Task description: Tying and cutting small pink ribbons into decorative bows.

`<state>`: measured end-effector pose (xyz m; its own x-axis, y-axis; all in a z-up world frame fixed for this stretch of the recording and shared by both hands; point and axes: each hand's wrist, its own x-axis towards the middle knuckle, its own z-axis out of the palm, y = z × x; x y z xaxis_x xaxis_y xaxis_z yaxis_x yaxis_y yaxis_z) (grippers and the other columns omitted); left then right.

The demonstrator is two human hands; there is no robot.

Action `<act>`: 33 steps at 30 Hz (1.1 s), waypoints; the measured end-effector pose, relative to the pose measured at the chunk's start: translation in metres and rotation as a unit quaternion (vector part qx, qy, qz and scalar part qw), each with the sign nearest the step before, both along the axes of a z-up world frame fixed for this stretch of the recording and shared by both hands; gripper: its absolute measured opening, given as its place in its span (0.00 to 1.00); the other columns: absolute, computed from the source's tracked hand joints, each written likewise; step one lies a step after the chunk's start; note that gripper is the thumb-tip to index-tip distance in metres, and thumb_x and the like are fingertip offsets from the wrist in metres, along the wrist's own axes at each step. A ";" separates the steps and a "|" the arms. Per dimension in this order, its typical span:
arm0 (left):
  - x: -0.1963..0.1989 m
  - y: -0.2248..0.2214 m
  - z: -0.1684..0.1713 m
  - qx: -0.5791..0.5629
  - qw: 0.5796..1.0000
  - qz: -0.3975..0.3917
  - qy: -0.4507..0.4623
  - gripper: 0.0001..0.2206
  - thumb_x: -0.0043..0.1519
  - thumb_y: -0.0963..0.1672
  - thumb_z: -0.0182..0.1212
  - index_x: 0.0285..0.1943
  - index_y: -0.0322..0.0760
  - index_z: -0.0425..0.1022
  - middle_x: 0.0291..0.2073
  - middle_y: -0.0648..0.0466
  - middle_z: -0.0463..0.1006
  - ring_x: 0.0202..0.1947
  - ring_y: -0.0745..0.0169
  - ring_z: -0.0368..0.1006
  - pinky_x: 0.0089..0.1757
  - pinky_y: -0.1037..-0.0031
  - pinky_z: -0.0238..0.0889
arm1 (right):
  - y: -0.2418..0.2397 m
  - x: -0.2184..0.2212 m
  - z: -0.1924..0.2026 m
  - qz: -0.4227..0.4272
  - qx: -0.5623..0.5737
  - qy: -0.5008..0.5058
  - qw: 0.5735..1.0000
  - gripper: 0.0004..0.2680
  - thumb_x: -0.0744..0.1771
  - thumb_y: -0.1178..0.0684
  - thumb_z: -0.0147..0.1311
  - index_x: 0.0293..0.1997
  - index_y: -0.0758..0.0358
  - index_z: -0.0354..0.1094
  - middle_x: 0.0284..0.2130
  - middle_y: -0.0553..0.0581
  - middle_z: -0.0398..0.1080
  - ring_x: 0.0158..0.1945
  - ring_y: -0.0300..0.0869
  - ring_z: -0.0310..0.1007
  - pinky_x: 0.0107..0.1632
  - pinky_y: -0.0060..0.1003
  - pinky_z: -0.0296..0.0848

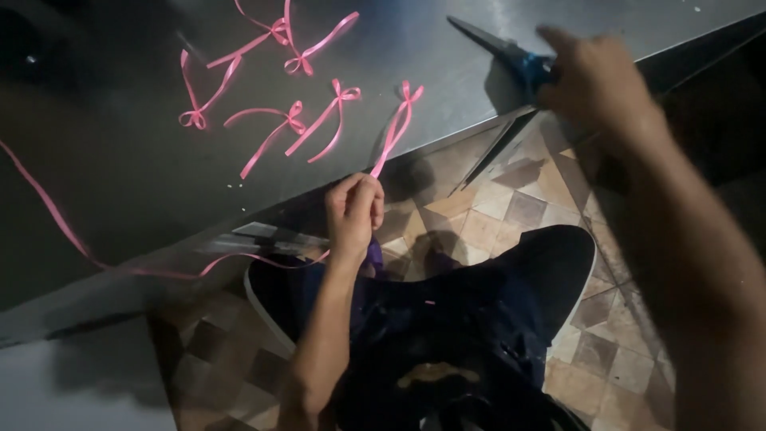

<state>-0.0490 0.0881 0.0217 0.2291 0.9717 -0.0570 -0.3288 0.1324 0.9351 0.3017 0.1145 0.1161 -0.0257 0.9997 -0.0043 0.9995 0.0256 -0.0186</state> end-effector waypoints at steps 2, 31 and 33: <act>-0.003 -0.006 0.003 0.013 0.999 -0.022 0.021 0.13 0.70 0.42 0.52 0.30 0.33 0.70 0.17 0.59 0.67 0.17 0.75 0.61 0.23 0.82 0.51 | -0.034 -0.017 -0.003 -0.049 0.071 0.288 0.954 0.23 0.64 0.62 0.58 0.68 0.65 0.63 0.46 0.67 0.74 0.40 0.48 0.78 0.36 0.40 0.79; -0.016 -0.019 0.022 0.172 0.971 -0.136 -0.101 0.13 0.63 0.39 0.55 0.23 0.29 0.75 0.59 0.35 0.77 0.75 0.47 0.61 0.68 0.53 0.61 | -0.159 -0.152 -0.071 0.059 -0.214 0.848 0.482 0.25 0.65 0.46 0.67 0.62 0.74 0.64 0.26 0.59 0.68 0.20 0.37 0.65 0.24 0.28 0.64; -0.015 -0.020 0.026 0.184 0.966 -0.145 -0.110 0.13 0.62 0.39 0.55 0.22 0.29 0.74 0.60 0.36 0.77 0.76 0.48 0.60 0.70 0.53 0.59 | -0.161 -0.154 -0.074 0.061 -0.220 0.848 0.478 0.25 0.64 0.45 0.67 0.62 0.74 0.64 0.25 0.59 0.69 0.20 0.38 0.65 0.24 0.28 0.64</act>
<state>-0.0636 0.0678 0.0473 0.4615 0.8101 0.3616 -0.5234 -0.0805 0.8483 0.1478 -0.0470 0.0421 -0.4230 0.9023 -0.0836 -0.4710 -0.2978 -0.8304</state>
